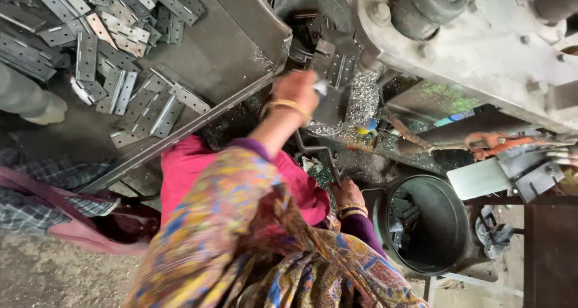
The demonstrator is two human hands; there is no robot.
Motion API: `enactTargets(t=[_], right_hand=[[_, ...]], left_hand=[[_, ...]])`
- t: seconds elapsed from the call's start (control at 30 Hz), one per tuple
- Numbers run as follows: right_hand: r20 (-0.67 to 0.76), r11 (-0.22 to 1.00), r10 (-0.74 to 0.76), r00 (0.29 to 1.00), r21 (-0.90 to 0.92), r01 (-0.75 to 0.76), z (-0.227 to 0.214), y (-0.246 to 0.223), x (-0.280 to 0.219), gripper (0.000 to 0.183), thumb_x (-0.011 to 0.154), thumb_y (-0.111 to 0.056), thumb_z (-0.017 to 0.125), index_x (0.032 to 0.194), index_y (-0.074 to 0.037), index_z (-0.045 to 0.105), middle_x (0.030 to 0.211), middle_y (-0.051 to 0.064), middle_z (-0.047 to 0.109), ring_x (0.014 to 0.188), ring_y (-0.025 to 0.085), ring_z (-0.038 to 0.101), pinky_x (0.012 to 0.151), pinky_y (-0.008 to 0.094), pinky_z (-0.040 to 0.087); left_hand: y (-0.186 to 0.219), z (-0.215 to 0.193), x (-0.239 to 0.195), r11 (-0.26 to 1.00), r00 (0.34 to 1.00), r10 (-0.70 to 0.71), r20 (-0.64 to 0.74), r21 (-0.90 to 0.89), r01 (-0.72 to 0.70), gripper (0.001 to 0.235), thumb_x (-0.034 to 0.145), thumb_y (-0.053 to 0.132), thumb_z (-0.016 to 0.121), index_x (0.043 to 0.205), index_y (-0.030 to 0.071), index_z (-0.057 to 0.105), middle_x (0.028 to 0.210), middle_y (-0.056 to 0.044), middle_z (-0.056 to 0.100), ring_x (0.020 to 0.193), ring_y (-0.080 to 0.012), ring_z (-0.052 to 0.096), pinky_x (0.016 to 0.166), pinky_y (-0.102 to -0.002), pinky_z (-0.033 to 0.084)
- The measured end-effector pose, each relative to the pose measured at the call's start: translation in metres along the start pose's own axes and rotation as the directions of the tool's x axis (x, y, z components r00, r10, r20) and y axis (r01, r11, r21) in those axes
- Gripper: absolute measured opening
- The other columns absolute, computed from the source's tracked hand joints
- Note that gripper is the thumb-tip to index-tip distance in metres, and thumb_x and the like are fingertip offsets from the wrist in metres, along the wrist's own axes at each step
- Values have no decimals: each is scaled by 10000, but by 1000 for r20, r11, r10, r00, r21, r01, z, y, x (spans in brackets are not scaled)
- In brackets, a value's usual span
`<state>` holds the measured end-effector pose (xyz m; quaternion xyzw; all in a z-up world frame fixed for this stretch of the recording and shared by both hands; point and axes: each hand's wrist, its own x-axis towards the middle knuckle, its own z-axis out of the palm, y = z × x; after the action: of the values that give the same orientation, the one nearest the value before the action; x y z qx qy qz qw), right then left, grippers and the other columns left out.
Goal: The person picks up metal hinges one by one from a tray, places them into a machine die, operates the machine to punch or press them, and then places the processed hinges into a second container.
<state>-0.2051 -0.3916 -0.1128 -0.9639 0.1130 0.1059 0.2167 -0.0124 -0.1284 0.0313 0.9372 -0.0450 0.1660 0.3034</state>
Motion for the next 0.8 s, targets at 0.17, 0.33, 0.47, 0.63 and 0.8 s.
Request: enactTargets(t=[0.17,0.33,0.47,0.63,0.8], right_hand=[[-17,996,-73,997,-48,72,-30,-18,-19,470,892,-454,686,1145,-71,585,966,242,730,939,473,687,781,563,530],[-20,918,-120,993,-383,103,-71,-48,-16,643,903,-481,654,1372,-71,494,978,235,735,853,452,722,717,550,566],[-7,921,-122,993,-375,110,-88,-49,1,436,920,-491,638,1162,-130,619,994,197,753,914,417,728,749,529,569],[-37,994,10,999,-107,-13,-32,-37,-34,474,918,-488,623,1245,-144,604,987,207,735,931,442,701,766,555,552],[16,997,67,998,-49,-66,-32,-33,-28,505,887,-482,632,1299,-192,589,1006,214,715,952,459,676,771,571,539]], left_hand=[[70,66,-41,878,940,112,323,411,-246,353,875,243,512,1094,154,775,1555,-116,508,1473,-373,370,933,-480,448],[65,73,-63,870,933,112,343,420,-259,383,958,227,500,1224,92,741,1439,-74,588,1408,-289,397,1044,-504,340],[72,68,-31,802,863,-31,505,527,-279,351,986,207,493,1202,107,751,1446,-75,585,1424,-271,376,1026,-441,320],[59,91,-31,827,927,61,369,501,-254,364,972,218,482,1193,91,742,1450,-96,579,1419,-271,404,1053,-456,311],[37,93,-38,838,953,189,235,467,-281,410,991,179,471,1312,67,701,1455,-136,584,1400,-301,439,1127,-528,283]])
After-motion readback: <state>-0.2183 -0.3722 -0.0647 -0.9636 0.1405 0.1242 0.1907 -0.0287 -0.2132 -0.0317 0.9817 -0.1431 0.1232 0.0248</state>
